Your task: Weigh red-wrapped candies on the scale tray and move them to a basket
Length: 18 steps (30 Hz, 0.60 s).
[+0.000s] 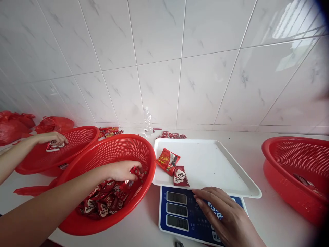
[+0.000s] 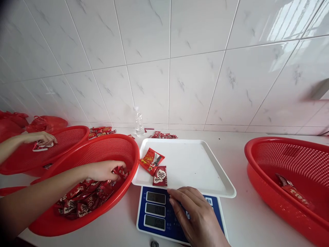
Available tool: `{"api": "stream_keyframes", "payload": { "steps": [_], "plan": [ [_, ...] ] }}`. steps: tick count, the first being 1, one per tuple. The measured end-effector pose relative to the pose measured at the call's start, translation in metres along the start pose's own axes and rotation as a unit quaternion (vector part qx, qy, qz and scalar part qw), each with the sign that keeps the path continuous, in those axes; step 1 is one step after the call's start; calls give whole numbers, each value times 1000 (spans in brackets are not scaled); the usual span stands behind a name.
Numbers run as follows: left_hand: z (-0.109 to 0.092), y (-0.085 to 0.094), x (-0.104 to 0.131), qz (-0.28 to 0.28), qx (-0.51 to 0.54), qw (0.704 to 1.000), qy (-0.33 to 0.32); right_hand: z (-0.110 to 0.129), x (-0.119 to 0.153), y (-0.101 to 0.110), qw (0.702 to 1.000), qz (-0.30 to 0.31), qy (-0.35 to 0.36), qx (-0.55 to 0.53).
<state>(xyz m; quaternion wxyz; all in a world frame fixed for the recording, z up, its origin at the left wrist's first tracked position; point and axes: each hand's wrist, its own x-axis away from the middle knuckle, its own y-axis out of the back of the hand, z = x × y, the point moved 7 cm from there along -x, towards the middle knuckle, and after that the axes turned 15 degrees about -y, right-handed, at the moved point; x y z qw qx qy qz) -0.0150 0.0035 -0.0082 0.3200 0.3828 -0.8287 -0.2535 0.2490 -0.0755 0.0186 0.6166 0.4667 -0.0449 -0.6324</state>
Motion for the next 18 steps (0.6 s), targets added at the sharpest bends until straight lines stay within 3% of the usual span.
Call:
{"api": "stream_keyframes", "payload": {
  "steps": [3, 9, 18],
  "plan": [
    [-5, -24, 8, 98, 98, 990, 11, 0, 0, 0, 1000, 5, 0, 2],
    [-12, -35, 14, 162, 127, 978, -13, -3, 3, -2, 1000, 13, 0, 2],
    [-19, -30, 8, 109, -50, 992, -40, -6, 3, -6, 1000, 15, -2, -6]
  ]
}}
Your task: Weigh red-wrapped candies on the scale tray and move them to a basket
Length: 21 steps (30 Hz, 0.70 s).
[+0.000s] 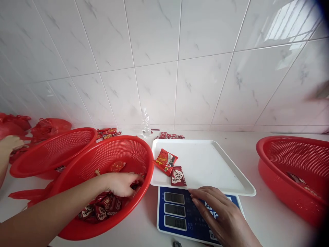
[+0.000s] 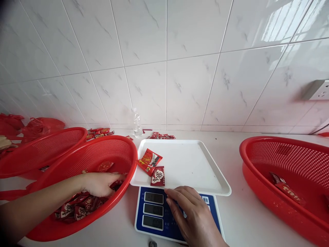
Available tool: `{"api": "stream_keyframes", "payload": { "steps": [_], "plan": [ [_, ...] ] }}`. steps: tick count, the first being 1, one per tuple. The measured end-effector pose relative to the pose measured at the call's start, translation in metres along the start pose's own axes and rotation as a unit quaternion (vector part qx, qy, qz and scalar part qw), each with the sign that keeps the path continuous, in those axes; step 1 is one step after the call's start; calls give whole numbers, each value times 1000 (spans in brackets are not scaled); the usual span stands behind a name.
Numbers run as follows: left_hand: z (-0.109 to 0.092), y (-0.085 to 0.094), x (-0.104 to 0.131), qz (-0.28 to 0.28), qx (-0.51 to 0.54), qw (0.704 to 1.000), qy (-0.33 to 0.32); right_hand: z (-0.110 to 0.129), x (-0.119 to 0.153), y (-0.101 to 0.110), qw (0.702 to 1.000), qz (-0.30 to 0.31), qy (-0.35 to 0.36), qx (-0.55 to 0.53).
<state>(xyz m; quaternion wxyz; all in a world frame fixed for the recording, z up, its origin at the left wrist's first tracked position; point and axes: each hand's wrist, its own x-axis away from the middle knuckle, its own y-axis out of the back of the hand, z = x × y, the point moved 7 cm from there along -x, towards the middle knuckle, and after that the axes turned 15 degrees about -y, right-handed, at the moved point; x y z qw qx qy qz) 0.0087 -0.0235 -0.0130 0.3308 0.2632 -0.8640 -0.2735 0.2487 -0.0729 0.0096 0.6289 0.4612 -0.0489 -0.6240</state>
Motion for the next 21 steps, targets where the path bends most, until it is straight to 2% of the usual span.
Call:
{"api": "stream_keyframes", "payload": {
  "steps": [5, 9, 13, 15, 19, 21],
  "plan": [
    [0, -2, -1, -6, -23, 1000, -6, -1, 2, 0, 1000, -3, 7, 5],
    [8, 3, 1, -8, -50, 998, 22, -1, 2, 0, 1000, -4, 8, 6],
    [22, 2, 6, 6, 79, 997, 20, 2, 1, 1, 1000, -7, 12, 9],
    [28, -1, 8, -4, 141, 990, 14, 3, 0, 2, 1000, -9, 16, 9],
    [39, -5, 9, -56, 131, 988, 53, 3, 0, 2, 1000, -11, 21, 7],
    [35, -2, 9, -66, 101, 991, 56, 3, 1, 2, 1000, -9, 19, 8]
  ]
}}
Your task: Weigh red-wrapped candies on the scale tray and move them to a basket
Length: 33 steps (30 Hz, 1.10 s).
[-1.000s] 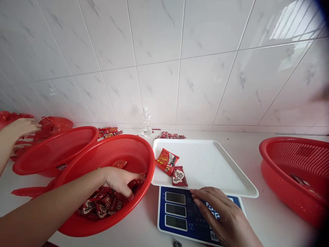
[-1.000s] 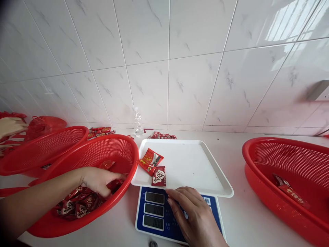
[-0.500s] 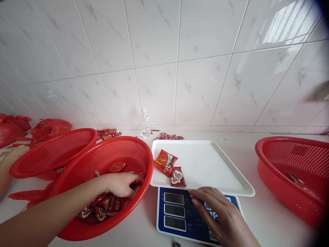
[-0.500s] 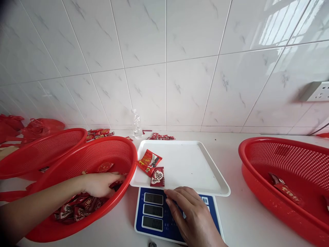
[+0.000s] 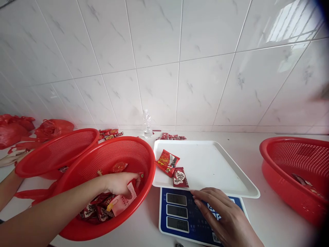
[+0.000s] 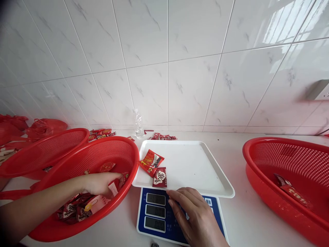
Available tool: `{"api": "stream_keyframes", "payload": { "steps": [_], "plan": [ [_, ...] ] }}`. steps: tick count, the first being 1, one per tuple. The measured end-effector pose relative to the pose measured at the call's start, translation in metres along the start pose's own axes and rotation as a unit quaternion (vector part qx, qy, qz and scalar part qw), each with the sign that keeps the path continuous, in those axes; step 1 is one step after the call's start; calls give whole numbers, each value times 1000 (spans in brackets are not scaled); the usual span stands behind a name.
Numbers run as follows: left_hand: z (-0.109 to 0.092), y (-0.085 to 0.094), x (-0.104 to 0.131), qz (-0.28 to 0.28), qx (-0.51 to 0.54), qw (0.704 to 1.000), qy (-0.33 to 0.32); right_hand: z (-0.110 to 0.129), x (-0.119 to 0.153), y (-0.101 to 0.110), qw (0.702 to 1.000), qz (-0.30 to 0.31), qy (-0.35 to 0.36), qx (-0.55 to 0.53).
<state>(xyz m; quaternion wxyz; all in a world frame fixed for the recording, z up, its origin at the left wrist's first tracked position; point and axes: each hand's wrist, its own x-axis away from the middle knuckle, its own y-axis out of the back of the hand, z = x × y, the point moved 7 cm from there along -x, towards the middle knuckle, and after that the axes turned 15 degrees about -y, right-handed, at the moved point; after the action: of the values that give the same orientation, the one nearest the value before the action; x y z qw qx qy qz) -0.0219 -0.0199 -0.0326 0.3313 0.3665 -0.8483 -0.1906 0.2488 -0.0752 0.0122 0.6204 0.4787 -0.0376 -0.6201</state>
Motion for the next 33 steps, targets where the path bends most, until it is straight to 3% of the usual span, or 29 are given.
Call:
{"api": "stream_keyframes", "payload": {
  "steps": [4, 8, 10, 12, 15, 21, 28, 33],
  "plan": [
    [-33, 31, 9, -42, -45, 997, -49, -1, 0, -1, 1000, 0, -4, 1],
    [-77, 81, 23, -186, -97, 972, -109, -1, -1, 0, 1000, -6, -10, -3],
    [-98, 91, 21, -249, -84, 952, -157, -1, -1, 0, 1000, -8, -13, -5],
    [-112, 87, 10, -275, -21, 941, -198, 0, -2, 1, 1000, -9, -15, -5],
    [-125, 64, -21, -265, 55, 935, -230, 1, -3, 1, 1000, -9, -15, -4],
    [-146, 36, -70, -228, -14, 942, -246, 2, -4, 1, 1000, -6, -15, -12],
    [-146, 39, -83, -189, -134, 944, -237, 3, -4, 1, 1000, 15, -16, -16],
    [-137, 37, -79, -144, -133, 953, -230, 3, -4, 0, 1000, 15, -6, -17]
  ]
}}
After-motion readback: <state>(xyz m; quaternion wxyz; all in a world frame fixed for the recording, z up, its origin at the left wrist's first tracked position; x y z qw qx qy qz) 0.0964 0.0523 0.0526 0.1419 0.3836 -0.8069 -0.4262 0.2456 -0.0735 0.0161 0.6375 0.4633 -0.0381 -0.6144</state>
